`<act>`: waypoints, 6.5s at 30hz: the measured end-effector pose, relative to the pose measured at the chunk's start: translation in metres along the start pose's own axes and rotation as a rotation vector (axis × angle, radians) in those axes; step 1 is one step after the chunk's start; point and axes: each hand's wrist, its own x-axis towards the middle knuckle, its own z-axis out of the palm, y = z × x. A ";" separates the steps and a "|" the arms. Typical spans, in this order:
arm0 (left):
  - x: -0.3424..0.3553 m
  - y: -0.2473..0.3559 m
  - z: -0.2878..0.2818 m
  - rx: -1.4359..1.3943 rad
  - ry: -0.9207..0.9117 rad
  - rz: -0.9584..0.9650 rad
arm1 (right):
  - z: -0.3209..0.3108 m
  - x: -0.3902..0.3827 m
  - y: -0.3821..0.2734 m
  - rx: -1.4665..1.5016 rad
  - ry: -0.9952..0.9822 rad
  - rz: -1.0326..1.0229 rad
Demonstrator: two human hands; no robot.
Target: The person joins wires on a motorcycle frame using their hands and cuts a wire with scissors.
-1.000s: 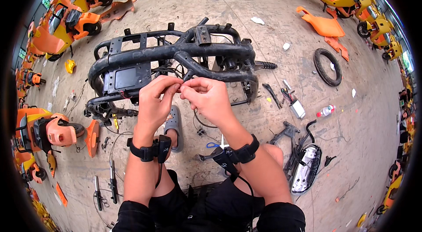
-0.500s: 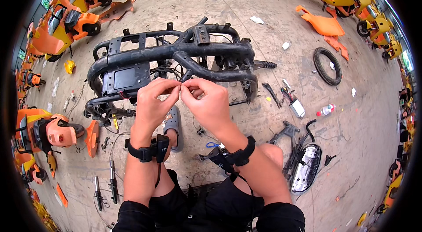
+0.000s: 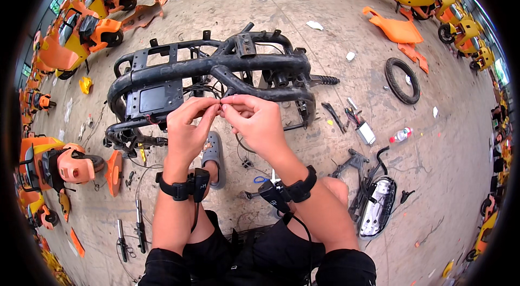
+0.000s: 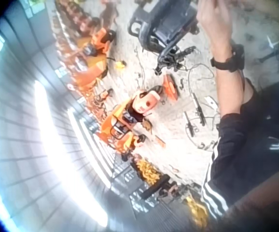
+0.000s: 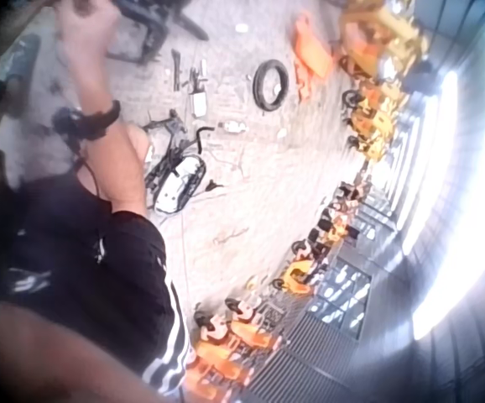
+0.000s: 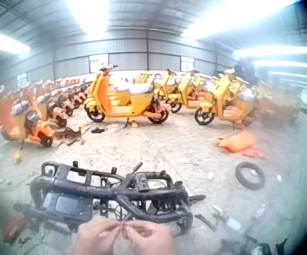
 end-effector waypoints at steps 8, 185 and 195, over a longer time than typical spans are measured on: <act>0.001 0.004 0.000 0.006 -0.026 -0.002 | -0.006 0.001 0.001 -0.535 0.074 -0.468; -0.007 0.005 -0.001 -0.368 0.079 -0.479 | 0.009 0.000 0.012 -0.536 0.118 -0.705; -0.003 0.010 -0.003 -0.437 0.084 -0.650 | 0.005 0.004 0.021 -0.643 0.116 -0.899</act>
